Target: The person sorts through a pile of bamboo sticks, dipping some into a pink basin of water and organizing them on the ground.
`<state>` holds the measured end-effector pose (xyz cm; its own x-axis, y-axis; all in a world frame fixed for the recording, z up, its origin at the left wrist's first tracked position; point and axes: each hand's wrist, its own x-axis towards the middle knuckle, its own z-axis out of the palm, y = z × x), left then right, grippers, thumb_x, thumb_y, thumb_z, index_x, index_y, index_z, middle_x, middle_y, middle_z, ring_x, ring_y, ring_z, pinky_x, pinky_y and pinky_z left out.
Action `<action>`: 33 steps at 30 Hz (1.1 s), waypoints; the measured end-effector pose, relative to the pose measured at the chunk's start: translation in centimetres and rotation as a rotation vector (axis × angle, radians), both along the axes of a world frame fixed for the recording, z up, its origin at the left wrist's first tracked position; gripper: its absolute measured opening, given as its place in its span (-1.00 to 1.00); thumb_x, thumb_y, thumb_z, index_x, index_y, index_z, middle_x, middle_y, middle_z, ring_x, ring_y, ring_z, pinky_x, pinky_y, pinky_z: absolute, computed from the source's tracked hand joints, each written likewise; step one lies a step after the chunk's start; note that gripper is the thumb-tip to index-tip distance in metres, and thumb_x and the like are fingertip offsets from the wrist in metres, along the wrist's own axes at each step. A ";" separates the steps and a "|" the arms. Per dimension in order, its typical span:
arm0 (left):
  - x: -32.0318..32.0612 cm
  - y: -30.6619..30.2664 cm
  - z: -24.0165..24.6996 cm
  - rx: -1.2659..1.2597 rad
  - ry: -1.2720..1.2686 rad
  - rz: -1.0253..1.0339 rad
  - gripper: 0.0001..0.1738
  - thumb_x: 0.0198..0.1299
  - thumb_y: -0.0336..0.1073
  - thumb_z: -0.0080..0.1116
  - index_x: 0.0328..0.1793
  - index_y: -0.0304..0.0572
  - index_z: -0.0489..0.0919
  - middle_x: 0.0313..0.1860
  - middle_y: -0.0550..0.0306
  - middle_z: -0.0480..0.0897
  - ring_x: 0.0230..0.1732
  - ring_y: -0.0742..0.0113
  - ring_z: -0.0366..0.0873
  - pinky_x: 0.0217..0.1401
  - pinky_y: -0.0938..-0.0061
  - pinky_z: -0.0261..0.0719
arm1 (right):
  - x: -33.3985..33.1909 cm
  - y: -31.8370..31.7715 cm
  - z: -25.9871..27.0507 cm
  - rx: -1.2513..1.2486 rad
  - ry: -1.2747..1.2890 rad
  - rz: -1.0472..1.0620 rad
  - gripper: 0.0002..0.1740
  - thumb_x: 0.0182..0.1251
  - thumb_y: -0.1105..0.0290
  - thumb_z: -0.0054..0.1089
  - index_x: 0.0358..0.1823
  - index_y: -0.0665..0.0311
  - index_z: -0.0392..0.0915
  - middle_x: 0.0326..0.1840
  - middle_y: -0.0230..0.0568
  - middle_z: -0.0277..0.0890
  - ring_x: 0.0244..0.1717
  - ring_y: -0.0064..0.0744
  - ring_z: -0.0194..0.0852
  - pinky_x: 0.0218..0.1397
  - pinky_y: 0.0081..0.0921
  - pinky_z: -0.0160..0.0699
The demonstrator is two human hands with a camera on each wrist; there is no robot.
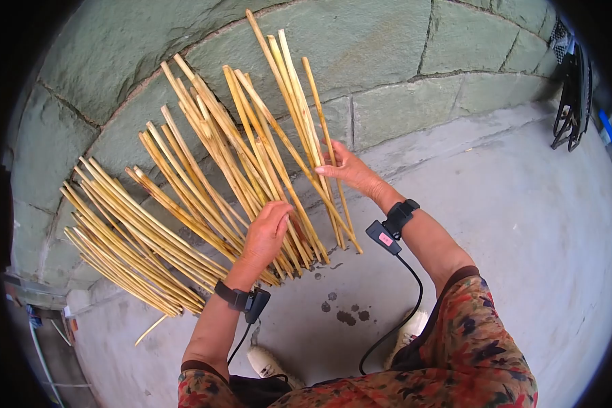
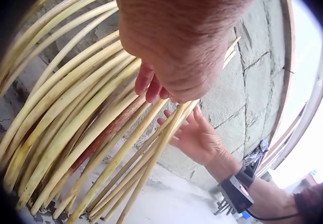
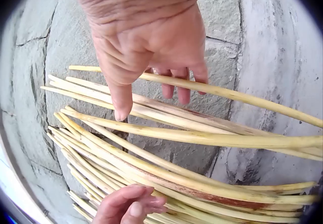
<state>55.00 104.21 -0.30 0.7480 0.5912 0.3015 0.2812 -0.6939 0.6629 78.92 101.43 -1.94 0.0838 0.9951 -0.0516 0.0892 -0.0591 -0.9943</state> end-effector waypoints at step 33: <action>-3.7 0.1 0.4 0.268 0.152 0.109 -0.64 0.01 -0.50 0.08 -0.01 -0.41 0.37 -0.01 -0.12 0.39 -0.11 -0.01 0.45 -0.12 0.32 0.47 | -0.6 -0.4 0.0 0.039 -0.049 -0.117 0.05 0.02 0.13 0.29 0.37 0.28 -0.26 0.29 0.10 0.04 0.27 -0.18 0.10 0.30 -0.30 0.07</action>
<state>51.30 104.30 0.06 0.7332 0.5845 0.3475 0.4447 -0.7987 0.4053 78.35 101.07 -1.91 0.2005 0.9797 -0.0064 0.1323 -0.0336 -0.9906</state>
